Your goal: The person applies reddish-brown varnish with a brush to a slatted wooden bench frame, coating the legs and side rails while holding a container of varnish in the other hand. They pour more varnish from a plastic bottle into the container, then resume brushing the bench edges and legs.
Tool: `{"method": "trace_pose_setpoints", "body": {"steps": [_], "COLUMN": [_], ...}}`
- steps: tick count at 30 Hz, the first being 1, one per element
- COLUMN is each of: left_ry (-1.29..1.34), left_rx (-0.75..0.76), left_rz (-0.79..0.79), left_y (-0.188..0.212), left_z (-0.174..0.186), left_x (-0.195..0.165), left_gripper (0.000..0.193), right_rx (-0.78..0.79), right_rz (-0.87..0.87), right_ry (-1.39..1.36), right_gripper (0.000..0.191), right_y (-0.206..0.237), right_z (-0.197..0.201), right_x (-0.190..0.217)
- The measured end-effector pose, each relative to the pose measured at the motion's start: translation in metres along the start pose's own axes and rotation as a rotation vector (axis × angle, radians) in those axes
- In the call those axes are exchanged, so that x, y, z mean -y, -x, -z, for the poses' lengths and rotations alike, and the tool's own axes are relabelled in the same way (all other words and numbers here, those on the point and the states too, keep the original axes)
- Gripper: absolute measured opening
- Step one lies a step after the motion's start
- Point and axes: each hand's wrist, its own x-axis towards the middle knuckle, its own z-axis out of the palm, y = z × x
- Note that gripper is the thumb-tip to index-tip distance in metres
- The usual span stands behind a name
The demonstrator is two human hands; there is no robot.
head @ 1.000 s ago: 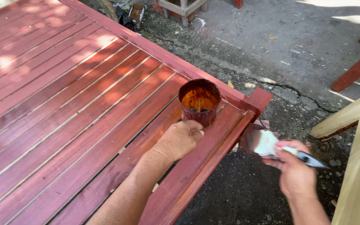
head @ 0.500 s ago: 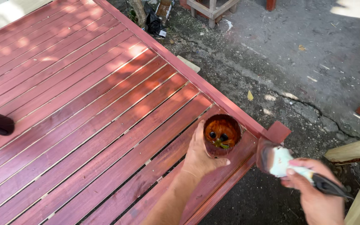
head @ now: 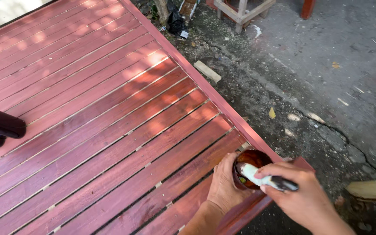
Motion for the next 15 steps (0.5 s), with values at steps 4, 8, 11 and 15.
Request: {"method": "trace_pose_setpoints", "body": {"steps": [4, 8, 11, 15], "left_ry": [0.075, 0.05, 0.052, 0.078], "left_rx": [0.018, 0.006, 0.008, -0.03], "left_rz": [0.121, 0.033, 0.013, 0.054], "left_y": [0.007, 0.006, 0.001, -0.014], "left_z": [-0.001, -0.011, -0.012, 0.006], "left_x": [0.012, 0.028, 0.035, 0.041], "left_gripper": [0.094, 0.099, 0.099, 0.095], "right_rx": [0.115, 0.077, -0.05, -0.21], "right_rz": [-0.269, -0.095, 0.146, 0.331], "right_ry": [0.144, 0.4, 0.416, 0.484], "right_gripper": [0.027, 0.033, 0.03, 0.026], "right_y": [-0.018, -0.026, -0.034, -0.058], "right_z": [-0.032, -0.044, -0.051, -0.056], "right_x": [0.0, -0.007, -0.012, -0.017]}}
